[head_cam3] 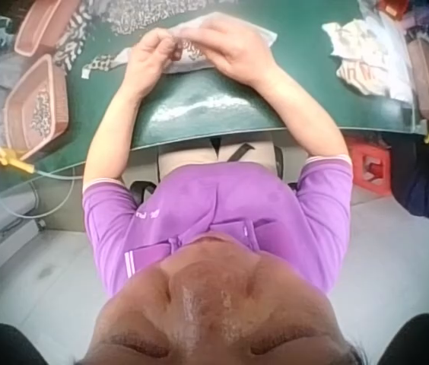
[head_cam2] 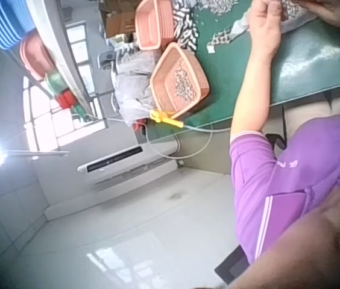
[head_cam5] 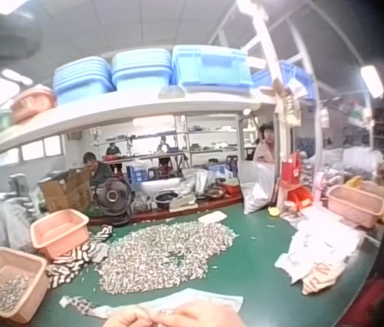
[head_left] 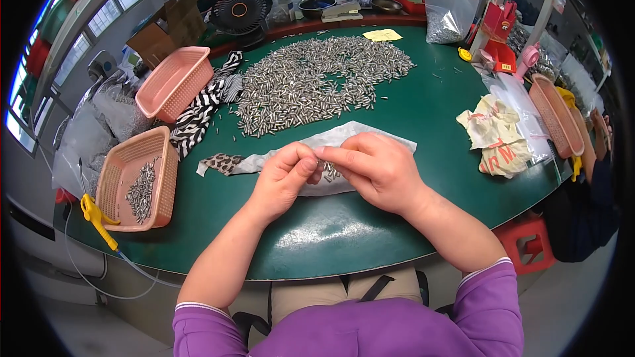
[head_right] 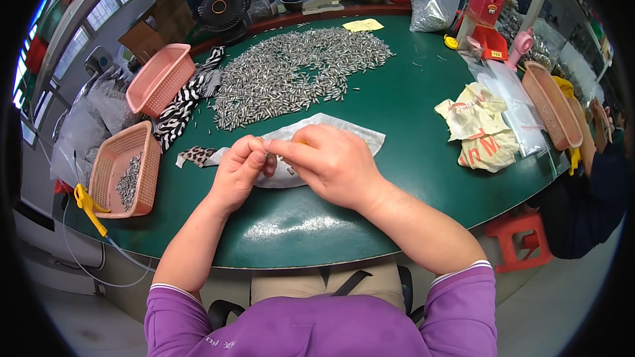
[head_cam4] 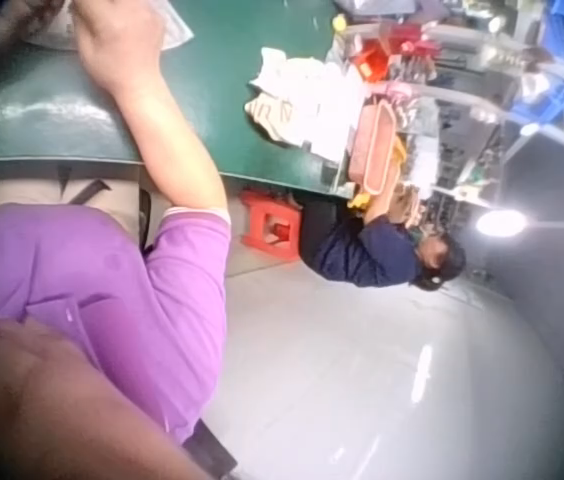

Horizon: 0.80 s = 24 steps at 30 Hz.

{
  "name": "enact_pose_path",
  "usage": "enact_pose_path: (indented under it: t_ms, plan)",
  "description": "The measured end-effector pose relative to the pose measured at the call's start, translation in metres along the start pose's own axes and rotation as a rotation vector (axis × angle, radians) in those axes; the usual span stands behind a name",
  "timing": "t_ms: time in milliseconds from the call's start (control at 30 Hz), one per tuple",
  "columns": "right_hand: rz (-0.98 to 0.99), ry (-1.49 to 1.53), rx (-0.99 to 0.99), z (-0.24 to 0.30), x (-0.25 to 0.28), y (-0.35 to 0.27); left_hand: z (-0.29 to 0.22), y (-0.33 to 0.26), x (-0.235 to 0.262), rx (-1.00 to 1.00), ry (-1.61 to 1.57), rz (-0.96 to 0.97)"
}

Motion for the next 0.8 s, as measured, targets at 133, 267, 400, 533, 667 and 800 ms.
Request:
enact_pose_path:
  t_ms: [133, 267, 400, 533, 667, 800]
  plan:
    - [-0.053, -0.035, -0.005, -0.0025, 0.0041, -0.0008, -0.0027, 0.0007, -0.0027, -0.022, 0.002, 0.017]
    - [-0.081, 0.111, -0.017, -0.0034, 0.0012, -0.0024, -0.0037, 0.0016, 0.0022, -0.052, 0.004, -0.012]
    - [-0.032, 0.14, -0.04, -0.0024, -0.0026, -0.0031, -0.0042, 0.0012, 0.002, -0.081, -0.025, -0.009]
    - [-0.067, 0.137, -0.044, -0.0043, -0.0035, -0.0042, -0.0047, 0.0023, 0.0017, -0.093, -0.024, -0.023]
    - [-0.038, 0.151, -0.058, -0.0049, -0.0045, -0.0038, -0.0053, 0.0028, 0.003, -0.101, -0.025, -0.022]
    - [-0.036, -0.09, -0.039, -0.0026, 0.0035, 0.002, 0.0024, 0.0022, -0.0011, -0.003, 0.064, 0.052]
Point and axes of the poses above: each hand's wrist, its own y-axis towards the middle knuckle, its own x-axis out of the back of the hand, z = x × y, the point moved 6 cm from there along y, towards the middle knuckle, and after that the axes turned 13 degrees about x, right-handed, at the moved point
